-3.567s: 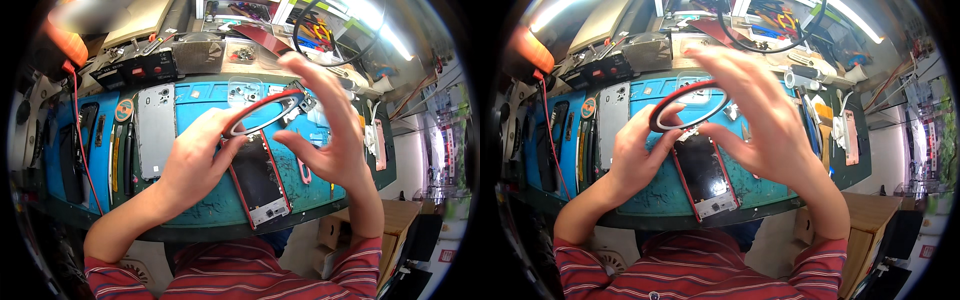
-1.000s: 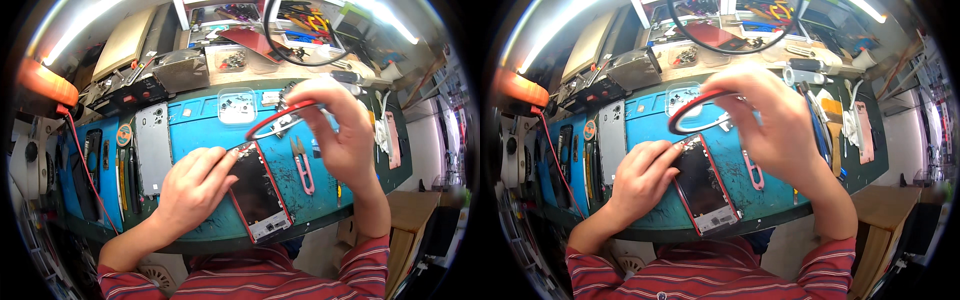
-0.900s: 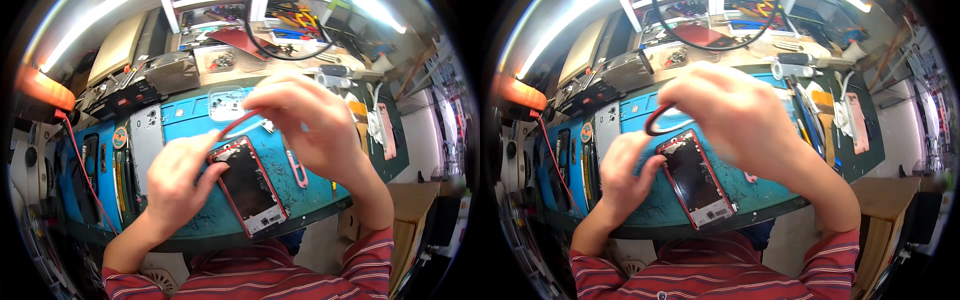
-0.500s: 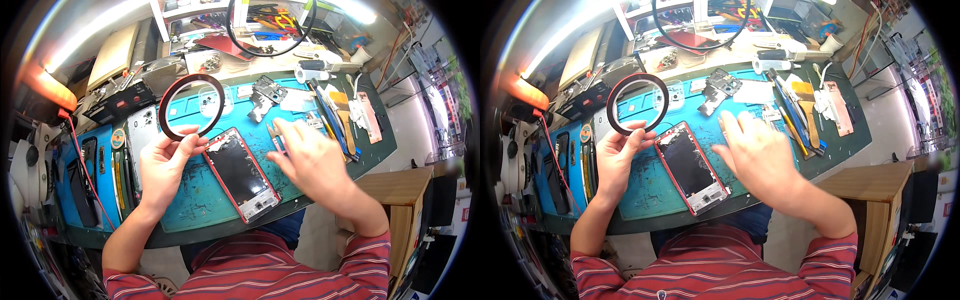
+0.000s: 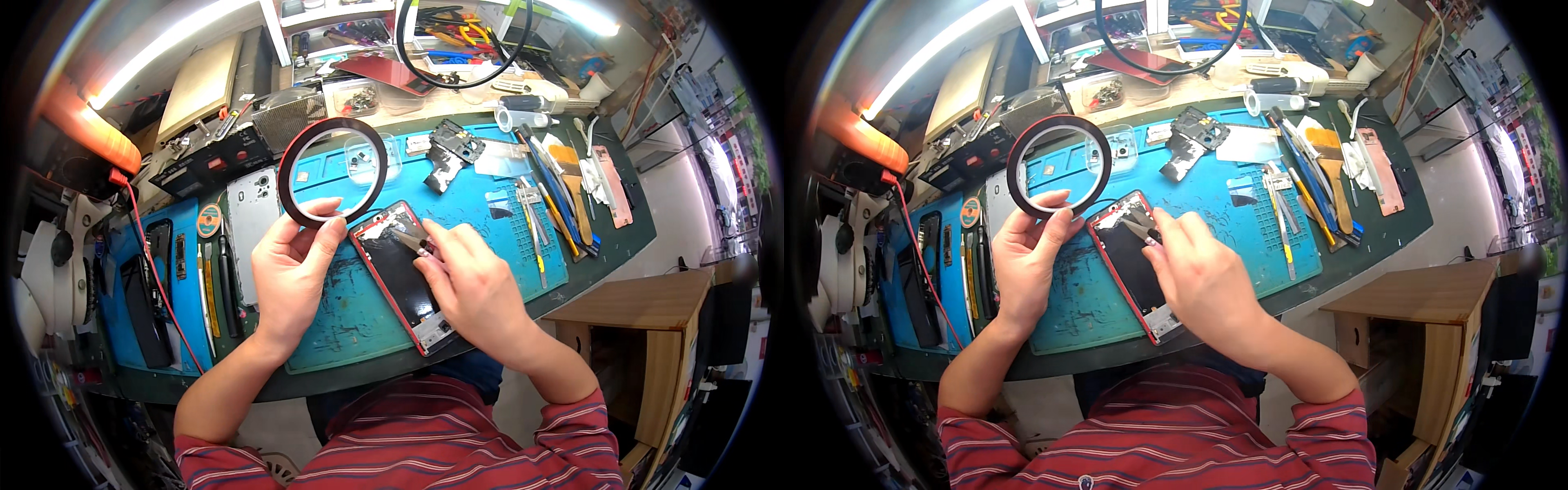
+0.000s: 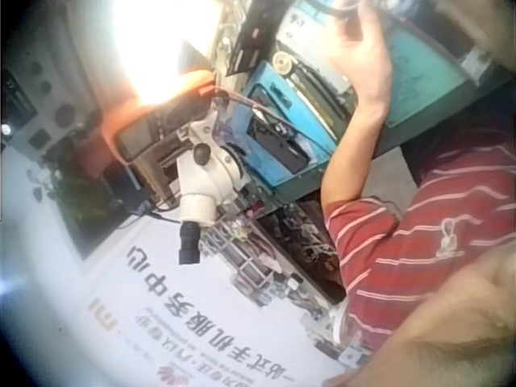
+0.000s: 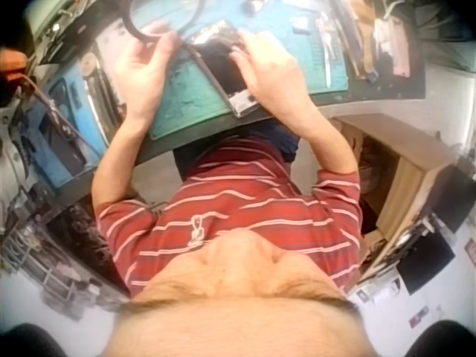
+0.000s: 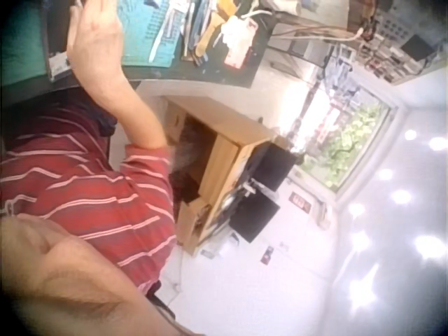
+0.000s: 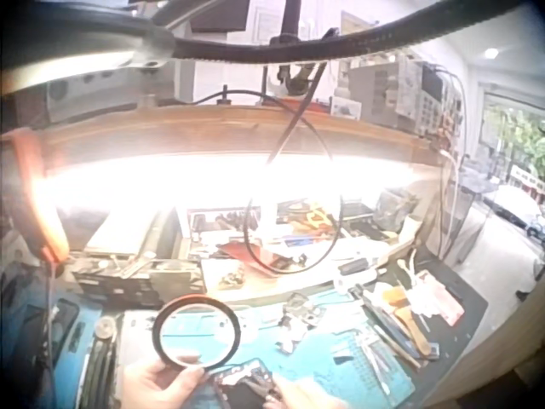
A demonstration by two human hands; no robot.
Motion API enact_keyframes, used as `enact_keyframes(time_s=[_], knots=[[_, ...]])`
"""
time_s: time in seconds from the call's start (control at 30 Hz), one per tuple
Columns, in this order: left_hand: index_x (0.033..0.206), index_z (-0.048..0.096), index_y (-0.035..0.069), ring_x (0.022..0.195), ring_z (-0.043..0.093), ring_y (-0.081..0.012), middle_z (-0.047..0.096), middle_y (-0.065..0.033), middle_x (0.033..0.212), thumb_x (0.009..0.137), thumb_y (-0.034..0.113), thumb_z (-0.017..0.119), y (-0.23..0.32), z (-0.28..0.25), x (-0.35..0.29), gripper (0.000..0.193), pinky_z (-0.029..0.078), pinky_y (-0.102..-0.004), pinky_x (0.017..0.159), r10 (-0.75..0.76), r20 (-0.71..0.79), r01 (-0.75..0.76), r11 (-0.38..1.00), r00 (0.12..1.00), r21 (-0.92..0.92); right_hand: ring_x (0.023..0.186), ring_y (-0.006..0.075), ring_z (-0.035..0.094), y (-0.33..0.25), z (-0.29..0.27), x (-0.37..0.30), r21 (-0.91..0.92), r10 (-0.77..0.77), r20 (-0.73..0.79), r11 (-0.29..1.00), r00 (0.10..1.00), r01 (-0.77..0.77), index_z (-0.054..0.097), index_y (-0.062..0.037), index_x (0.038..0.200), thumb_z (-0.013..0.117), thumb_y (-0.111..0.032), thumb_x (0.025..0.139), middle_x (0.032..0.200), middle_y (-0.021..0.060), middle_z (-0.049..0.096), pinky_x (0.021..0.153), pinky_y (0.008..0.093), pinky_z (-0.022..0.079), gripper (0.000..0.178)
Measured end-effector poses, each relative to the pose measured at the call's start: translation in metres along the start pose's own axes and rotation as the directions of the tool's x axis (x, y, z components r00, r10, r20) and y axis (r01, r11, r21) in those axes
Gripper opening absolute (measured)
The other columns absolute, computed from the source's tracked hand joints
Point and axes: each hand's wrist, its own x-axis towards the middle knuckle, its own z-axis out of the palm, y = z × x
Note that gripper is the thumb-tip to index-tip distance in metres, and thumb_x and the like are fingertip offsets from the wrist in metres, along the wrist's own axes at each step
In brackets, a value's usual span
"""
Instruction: The person applies adhesive tape around the perimeter of a disassembled smartphone frame. They use tweezers to adjust small internal components and press the tape into place. The phone remains open on the workbench throughout the clip.
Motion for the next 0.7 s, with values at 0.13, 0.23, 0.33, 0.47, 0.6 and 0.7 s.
enact_keyframes(time_s=[0.13,0.23,0.33,0.47,0.6,0.7], knots=[[0.128,0.071,-0.002,0.098,0.071,-0.0091,0.075,-0.0059,0.109,0.103,0.003,0.071,0.003,0.001,-0.002,0.025,0.058,-0.0246,0.088,-0.036,-0.005,0.036,0.999,0.999,0.009,0.076,0.0319,0.068,-0.010,0.009,0.004,-0.086,0.024,0.011,0.996,1.000,-0.023,0.063,0.0051,0.134,0.071,-0.013,0.100,0.097,0.0156,0.062,0.066,0.0403,0.056,0.039],[0.127,0.069,-0.003,0.101,0.072,-0.0117,0.073,-0.0067,0.111,0.104,0.004,0.070,0.004,0.001,-0.003,0.024,0.060,-0.0270,0.091,-0.049,-0.010,0.049,0.999,0.999,-0.006,0.073,0.0324,0.066,-0.012,0.014,0.006,-0.129,0.025,0.010,0.991,1.000,-0.024,0.063,0.0052,0.134,0.070,-0.014,0.101,0.094,0.0154,0.061,0.064,0.0406,0.055,0.039],[0.126,0.067,-0.004,0.105,0.073,-0.0162,0.071,-0.0083,0.115,0.106,0.005,0.067,0.003,0.001,-0.003,0.022,0.062,-0.0306,0.095,-0.068,-0.020,0.067,0.997,0.998,-0.049,0.072,0.0328,0.066,-0.016,0.017,0.008,-0.177,0.037,0.013,0.984,0.999,-0.034,0.064,0.0052,0.134,0.070,-0.015,0.101,0.094,0.0152,0.060,0.063,0.0407,0.055,0.039],[0.129,0.059,-0.004,0.116,0.072,-0.0309,0.067,-0.0147,0.125,0.110,0.009,0.059,0.005,-0.001,-0.005,0.023,0.063,-0.0410,0.100,-0.071,0.006,0.071,0.997,0.997,-0.035,0.067,0.0281,0.070,-0.018,0.016,0.010,-0.271,0.001,0.025,0.963,1.000,0.006,0.064,0.0048,0.133,0.068,-0.019,0.102,0.093,0.0130,0.061,0.058,0.0353,0.058,0.039],[0.126,0.059,-0.004,0.116,0.072,-0.0309,0.066,-0.0143,0.124,0.110,0.009,0.058,0.003,-0.001,-0.007,0.020,0.063,-0.0439,0.102,-0.070,-0.013,0.069,0.995,0.997,-0.078,0.067,0.0276,0.071,-0.017,0.019,0.010,-0.168,0.005,-0.017,0.986,1.000,-0.008,0.064,0.0043,0.131,0.067,-0.019,0.102,0.093,0.0128,0.062,0.058,0.0355,0.058,0.037],[0.125,0.059,-0.003,0.116,0.072,-0.0289,0.065,-0.0128,0.123,0.111,0.008,0.057,0.000,-0.003,-0.007,0.019,0.063,-0.0452,0.102,-0.074,-0.036,0.070,0.992,0.997,-0.101,0.067,0.0273,0.071,-0.017,0.020,0.010,-0.201,-0.006,-0.019,0.979,1.000,0.003,0.064,0.0039,0.131,0.067,-0.019,0.102,0.094,0.0131,0.062,0.058,0.0355,0.058,0.037]])
